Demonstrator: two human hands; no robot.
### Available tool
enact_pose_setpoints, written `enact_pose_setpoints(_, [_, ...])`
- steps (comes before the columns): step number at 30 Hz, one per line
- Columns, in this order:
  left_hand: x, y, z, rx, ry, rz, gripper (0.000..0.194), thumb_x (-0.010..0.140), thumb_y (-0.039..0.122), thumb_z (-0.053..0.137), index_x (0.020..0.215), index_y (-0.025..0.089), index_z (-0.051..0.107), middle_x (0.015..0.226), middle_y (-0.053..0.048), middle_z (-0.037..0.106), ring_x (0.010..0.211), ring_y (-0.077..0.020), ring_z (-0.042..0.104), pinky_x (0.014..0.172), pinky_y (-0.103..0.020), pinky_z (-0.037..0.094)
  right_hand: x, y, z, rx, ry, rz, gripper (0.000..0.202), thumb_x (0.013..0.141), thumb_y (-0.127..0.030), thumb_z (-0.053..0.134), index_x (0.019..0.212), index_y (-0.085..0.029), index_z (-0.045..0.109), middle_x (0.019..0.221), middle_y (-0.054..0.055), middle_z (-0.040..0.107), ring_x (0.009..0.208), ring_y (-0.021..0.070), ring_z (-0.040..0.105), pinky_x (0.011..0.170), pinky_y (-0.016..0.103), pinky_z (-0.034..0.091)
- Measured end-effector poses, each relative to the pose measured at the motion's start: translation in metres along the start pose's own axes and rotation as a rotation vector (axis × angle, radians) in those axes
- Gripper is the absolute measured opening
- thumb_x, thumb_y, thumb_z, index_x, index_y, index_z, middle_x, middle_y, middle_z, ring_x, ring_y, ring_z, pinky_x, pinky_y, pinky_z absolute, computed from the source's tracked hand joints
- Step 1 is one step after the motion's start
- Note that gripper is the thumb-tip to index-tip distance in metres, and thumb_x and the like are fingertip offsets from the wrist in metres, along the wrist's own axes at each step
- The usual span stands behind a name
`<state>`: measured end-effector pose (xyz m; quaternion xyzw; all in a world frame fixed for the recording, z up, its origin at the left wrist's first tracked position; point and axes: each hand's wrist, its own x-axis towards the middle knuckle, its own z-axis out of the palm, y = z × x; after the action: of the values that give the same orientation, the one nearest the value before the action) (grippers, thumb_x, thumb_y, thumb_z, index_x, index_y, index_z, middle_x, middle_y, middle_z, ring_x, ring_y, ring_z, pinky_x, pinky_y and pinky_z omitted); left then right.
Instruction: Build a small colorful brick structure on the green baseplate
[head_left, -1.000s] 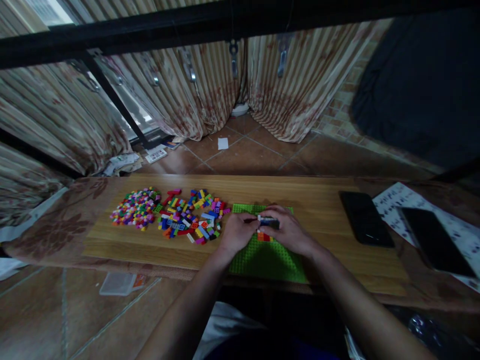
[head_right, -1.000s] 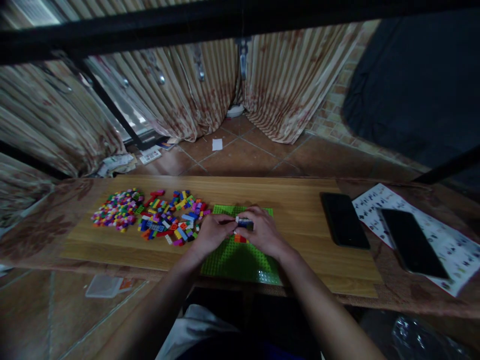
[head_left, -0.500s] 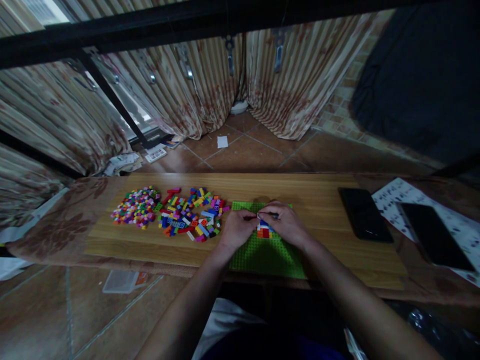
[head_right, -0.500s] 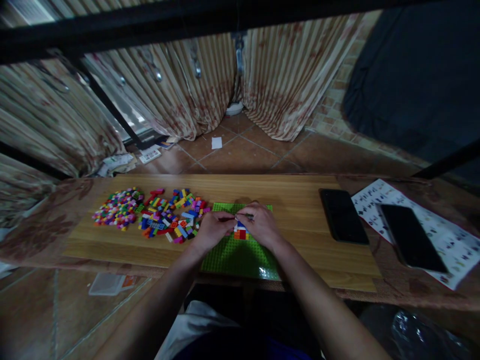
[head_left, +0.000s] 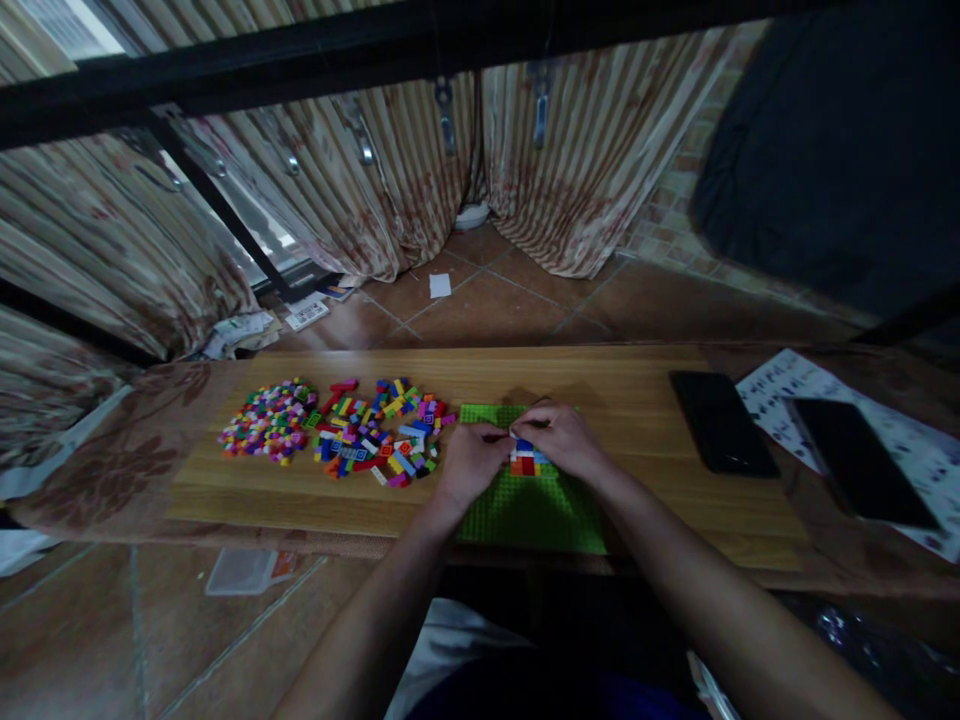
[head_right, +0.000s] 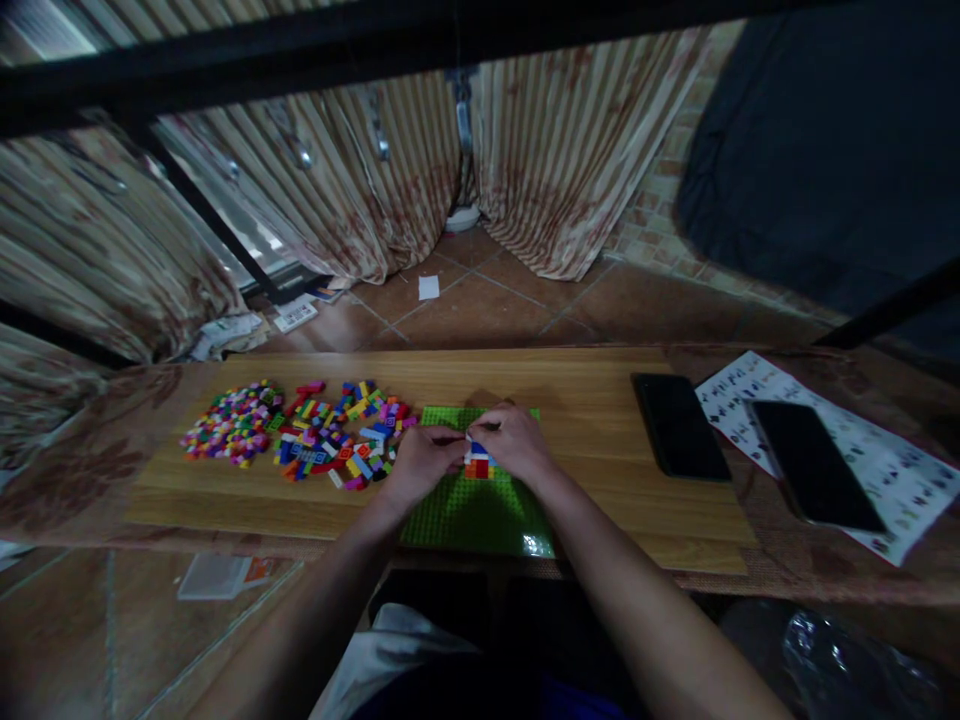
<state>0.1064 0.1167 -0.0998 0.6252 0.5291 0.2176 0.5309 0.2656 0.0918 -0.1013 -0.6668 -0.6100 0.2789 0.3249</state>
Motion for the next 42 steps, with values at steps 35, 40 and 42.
enact_pose_setpoints(35, [-0.078, -0.053, -0.041, 0.225, 0.274, 0.291, 0.019, 0.087, 0.019, 0.050, 0.091, 0.019, 0.069, 0.088, -0.005, 0.071, 0.081, -0.0163, 0.065, 0.074, -0.024, 0.047, -0.031, -0.048, 0.020, -0.059, 0.086, -0.140, 0.026, 0.087, -0.038, 0.051, 0.092, -0.023, 0.072, 0.093, 0.005, 0.072, 0.091, 0.0223, 0.064, 0.084, 0.036, 0.047])
enact_pose_setpoints(40, [-0.083, -0.065, -0.057, 0.204, 0.291, 0.308, 0.020, 0.086, 0.016, 0.052, 0.095, 0.019, 0.068, 0.091, -0.006, 0.071, 0.084, -0.0169, 0.065, 0.078, -0.025, 0.048, -0.014, -0.076, 0.064, -0.231, -0.068, -0.304, 0.023, 0.087, -0.022, 0.050, 0.099, -0.023, 0.070, 0.099, 0.005, 0.070, 0.097, 0.0209, 0.060, 0.089, 0.035, 0.045])
enact_pose_setpoints(42, [-0.085, -0.066, -0.061, 0.162, 0.270, 0.316, 0.020, 0.085, 0.015, 0.051, 0.096, 0.019, 0.068, 0.091, -0.006, 0.071, 0.084, -0.0169, 0.065, 0.079, -0.025, 0.048, -0.002, -0.085, 0.078, -0.296, -0.112, -0.318, 0.025, 0.087, -0.019, 0.049, 0.103, -0.022, 0.069, 0.104, 0.006, 0.067, 0.100, 0.0208, 0.058, 0.091, 0.034, 0.044])
